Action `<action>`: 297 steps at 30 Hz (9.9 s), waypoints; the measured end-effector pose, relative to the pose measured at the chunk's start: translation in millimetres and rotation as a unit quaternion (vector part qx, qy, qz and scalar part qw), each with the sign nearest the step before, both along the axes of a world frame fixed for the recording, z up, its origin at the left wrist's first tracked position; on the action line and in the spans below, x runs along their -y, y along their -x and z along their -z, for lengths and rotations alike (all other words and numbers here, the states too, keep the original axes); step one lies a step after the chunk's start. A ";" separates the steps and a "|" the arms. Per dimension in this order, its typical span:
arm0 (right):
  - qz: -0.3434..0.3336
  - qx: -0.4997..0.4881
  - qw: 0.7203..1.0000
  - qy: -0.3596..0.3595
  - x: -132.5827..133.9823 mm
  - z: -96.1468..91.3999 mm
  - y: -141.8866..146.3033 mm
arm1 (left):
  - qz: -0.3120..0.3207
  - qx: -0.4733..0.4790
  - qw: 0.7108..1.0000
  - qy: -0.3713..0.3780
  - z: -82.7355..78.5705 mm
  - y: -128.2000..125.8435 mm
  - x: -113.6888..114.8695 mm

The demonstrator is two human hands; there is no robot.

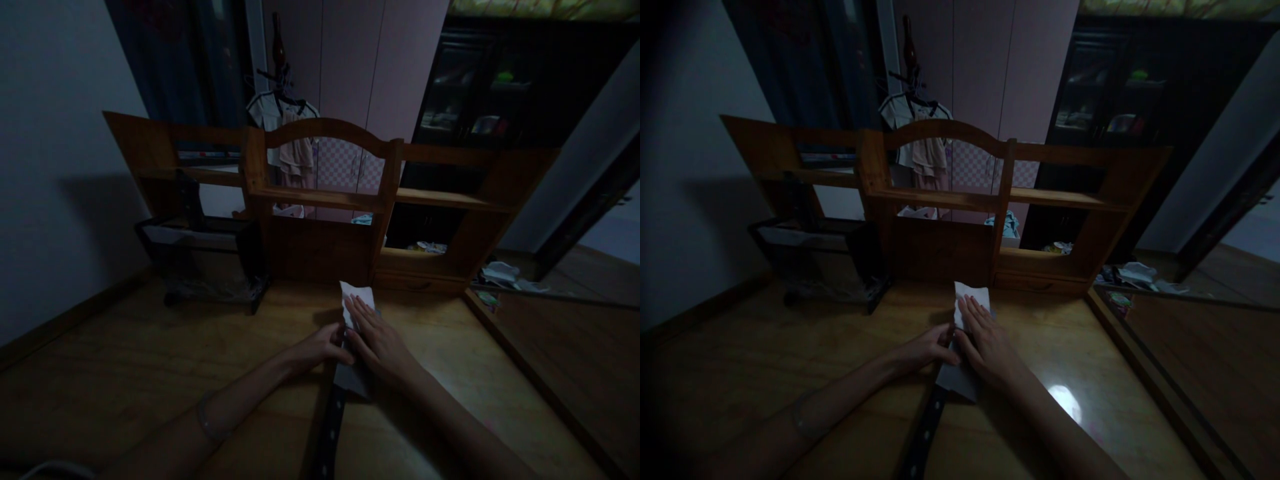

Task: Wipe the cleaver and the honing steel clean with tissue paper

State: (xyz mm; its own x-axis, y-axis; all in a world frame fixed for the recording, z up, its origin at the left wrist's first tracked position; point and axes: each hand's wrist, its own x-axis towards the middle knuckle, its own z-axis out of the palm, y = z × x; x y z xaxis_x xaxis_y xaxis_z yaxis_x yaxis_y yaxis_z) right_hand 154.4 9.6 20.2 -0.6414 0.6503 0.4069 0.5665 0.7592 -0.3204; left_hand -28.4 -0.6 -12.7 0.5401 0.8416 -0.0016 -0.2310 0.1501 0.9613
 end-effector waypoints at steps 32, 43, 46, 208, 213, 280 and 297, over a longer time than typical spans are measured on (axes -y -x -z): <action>0.008 0.023 0.999 -0.021 -0.4 -0.5 -2.7 | 0.022 0.000 0.999 0.030 -4.7 -0.3 2.3; 0.113 0.008 0.993 -0.007 -6.1 15.2 -7.2 | 0.002 0.075 0.995 0.060 -3.9 -0.2 -1.8; 0.146 -0.004 0.989 -0.012 -6.8 18.4 -9.5 | -0.010 0.077 0.995 0.063 -4.8 -0.7 -1.8; -0.116 -0.005 0.991 0.060 16.7 -15.7 -0.5 | -0.122 0.149 0.962 0.196 -14.6 -4.1 1.9; -0.142 -0.043 0.986 0.077 12.4 -18.9 -10.0 | -0.108 0.200 0.952 0.207 -11.4 -3.5 -2.7; -0.100 -0.150 0.978 0.108 19.6 7.1 6.2 | -0.159 0.173 0.963 0.133 -9.5 4.3 -10.1; -0.060 -0.238 0.911 0.332 30.9 -13.3 -1.1 | -0.152 0.217 0.952 0.151 -11.3 8.7 -11.9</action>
State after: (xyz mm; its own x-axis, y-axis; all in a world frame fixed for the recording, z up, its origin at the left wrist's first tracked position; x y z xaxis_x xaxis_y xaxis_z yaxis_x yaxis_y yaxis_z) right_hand 155.5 -21.3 33.5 -0.5779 0.7911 0.2006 0.1695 0.3567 -0.9187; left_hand -37.1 11.3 -1.4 0.2764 0.9558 -0.0999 -0.6734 0.2668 0.6895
